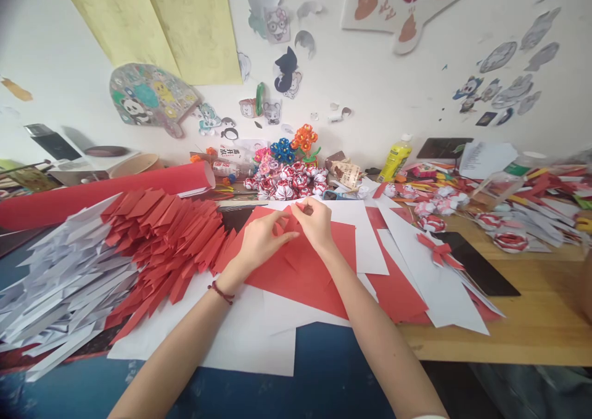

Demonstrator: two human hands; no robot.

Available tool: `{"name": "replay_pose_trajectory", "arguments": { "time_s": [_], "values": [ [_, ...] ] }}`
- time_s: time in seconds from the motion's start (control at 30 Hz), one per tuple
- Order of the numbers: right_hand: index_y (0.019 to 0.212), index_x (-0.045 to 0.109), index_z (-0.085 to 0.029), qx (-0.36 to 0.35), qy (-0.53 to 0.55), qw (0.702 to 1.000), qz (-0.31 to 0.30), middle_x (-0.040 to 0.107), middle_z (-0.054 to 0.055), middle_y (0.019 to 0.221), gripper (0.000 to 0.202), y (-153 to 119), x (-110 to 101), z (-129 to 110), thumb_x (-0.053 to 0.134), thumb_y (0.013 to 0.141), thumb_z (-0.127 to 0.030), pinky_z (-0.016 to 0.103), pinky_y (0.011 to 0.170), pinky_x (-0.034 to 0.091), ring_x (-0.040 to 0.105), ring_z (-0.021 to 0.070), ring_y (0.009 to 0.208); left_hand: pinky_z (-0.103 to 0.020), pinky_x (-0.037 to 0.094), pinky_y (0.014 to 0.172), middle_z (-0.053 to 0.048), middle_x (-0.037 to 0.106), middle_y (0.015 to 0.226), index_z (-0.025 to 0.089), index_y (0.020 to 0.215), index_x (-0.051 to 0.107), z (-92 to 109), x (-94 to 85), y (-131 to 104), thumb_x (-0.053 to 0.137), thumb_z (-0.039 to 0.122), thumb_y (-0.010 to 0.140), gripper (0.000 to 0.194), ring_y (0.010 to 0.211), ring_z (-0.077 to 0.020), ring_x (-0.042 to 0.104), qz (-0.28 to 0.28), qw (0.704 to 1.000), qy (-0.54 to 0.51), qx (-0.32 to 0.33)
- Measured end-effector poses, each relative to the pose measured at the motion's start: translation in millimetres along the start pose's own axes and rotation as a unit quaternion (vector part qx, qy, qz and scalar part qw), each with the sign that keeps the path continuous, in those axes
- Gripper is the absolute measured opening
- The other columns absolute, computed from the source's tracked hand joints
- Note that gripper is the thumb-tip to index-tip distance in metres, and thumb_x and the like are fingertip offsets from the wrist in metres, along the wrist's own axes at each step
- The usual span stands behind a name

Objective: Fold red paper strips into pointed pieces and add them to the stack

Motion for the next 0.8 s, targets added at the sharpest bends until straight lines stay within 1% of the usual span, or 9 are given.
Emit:
{"name": "replay_pose_trajectory", "arguments": {
  "time_s": [0.03, 0.1, 0.17, 0.23, 0.33, 0.43, 0.57, 0.7, 0.8],
  "values": [
    [0.058, 0.043, -0.021, -0.004, -0.006, 1.000, 0.002, 0.041, -0.006, 0.054, 0.035, -1, 0, -2, 0.068, 0.077, -0.036, 0.025, 0.052, 0.033, 0.040, 0.0107, 0.053, -0.025, 0.039, 0.061, 0.002, 0.072, 0.091, 0.028, 0.108, 0.062, 0, 0.3, 0, 0.068, 0.049, 0.080, 0.036, 0.075, -0.0163, 0.064, -0.003, 1.000, 0.006, 0.000],
    [0.060, 0.050, -0.020, -0.003, 0.006, 1.000, -0.012, 0.049, -0.004, 0.058, 0.031, -1, 4, -3, 0.069, 0.077, -0.038, 0.026, 0.056, 0.038, 0.047, 0.0121, 0.056, -0.025, 0.038, 0.061, 0.002, 0.072, 0.091, 0.028, 0.108, 0.063, 0, 0.3, 0, 0.068, 0.048, 0.080, 0.034, 0.073, -0.0162, 0.064, -0.003, 1.000, 0.003, -0.004],
    [0.071, 0.061, -0.019, 0.014, 0.053, 0.997, -0.046, 0.062, 0.000, 0.070, 0.026, 0, 10, -1, 0.070, 0.077, -0.043, 0.027, 0.065, 0.045, 0.057, 0.0154, 0.067, -0.025, 0.040, 0.061, 0.002, 0.072, 0.091, 0.028, 0.108, 0.064, -5, -0.8, 1, 0.069, 0.048, 0.080, 0.035, 0.071, -0.0155, 0.064, 0.006, 1.000, -0.027, -0.014],
    [0.084, 0.069, -0.019, 0.040, 0.109, 0.989, -0.090, 0.070, 0.004, 0.086, 0.029, 1, 17, 1, 0.071, 0.077, -0.047, 0.029, 0.076, 0.049, 0.063, 0.0190, 0.083, -0.025, 0.042, 0.063, 0.001, 0.072, 0.090, 0.028, 0.109, 0.065, -11, -2.1, 3, 0.069, 0.049, 0.080, 0.037, 0.070, -0.0145, 0.063, 0.016, 0.997, -0.077, -0.028],
    [0.096, 0.073, -0.020, 0.070, 0.155, 0.975, -0.141, 0.072, 0.006, 0.103, 0.035, 0, 24, 4, 0.074, 0.075, -0.048, 0.032, 0.084, 0.049, 0.064, 0.0222, 0.097, -0.024, 0.045, 0.067, -0.001, 0.072, 0.087, 0.025, 0.108, 0.067, -17, -2.5, 6, 0.068, 0.049, 0.080, 0.038, 0.070, -0.0141, 0.064, 0.019, 0.987, -0.155, -0.040],
    [0.103, 0.073, -0.021, 0.083, 0.173, 0.967, -0.170, 0.071, 0.007, 0.111, 0.040, -2, 27, 6, 0.077, 0.074, -0.048, 0.033, 0.087, 0.049, 0.063, 0.0236, 0.103, -0.024, 0.046, 0.068, -0.002, 0.072, 0.086, 0.022, 0.108, 0.069, -19, -1.2, 8, 0.070, 0.048, 0.079, 0.039, 0.072, -0.0144, 0.064, 0.007, 0.976, -0.216, -0.036],
    [0.102, 0.073, -0.021, 0.082, 0.197, 0.960, -0.182, 0.070, 0.007, 0.108, 0.038, -2, 27, 4, 0.077, 0.074, -0.046, 0.032, 0.085, 0.048, 0.062, 0.0216, 0.099, -0.024, 0.048, 0.066, -0.005, 0.072, 0.087, 0.018, 0.110, 0.068, -18, 1.3, 8, 0.071, 0.046, 0.078, 0.043, 0.072, -0.0146, 0.063, -0.007, 0.958, -0.285, -0.037],
    [0.093, 0.072, -0.020, 0.085, 0.219, 0.951, -0.203, 0.068, 0.004, 0.094, 0.029, -3, 29, 0, 0.074, 0.077, -0.045, 0.030, 0.077, 0.048, 0.060, 0.0182, 0.085, -0.024, 0.049, 0.066, -0.008, 0.072, 0.091, 0.014, 0.115, 0.065, -14, 5.4, 9, 0.065, 0.045, 0.083, 0.044, 0.073, -0.0149, 0.064, -0.033, 0.933, -0.356, -0.031],
    [0.084, 0.067, -0.020, 0.078, 0.207, 0.956, -0.192, 0.063, 0.001, 0.085, 0.022, -2, 27, -1, 0.069, 0.081, -0.042, 0.028, 0.073, 0.047, 0.057, 0.0160, 0.078, -0.023, 0.045, 0.061, -0.005, 0.070, 0.083, 0.015, 0.111, 0.065, -14, 2.5, 7, 0.053, 0.041, 0.091, 0.035, 0.066, -0.0134, 0.061, -0.024, 0.944, -0.329, -0.033]
  ]
}}
Point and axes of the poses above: each hand's wrist, its own y-axis towards the middle knuckle, its own x-axis out of the palm, z = x × y, the point moved 10 cm from there along y, towards the middle knuckle
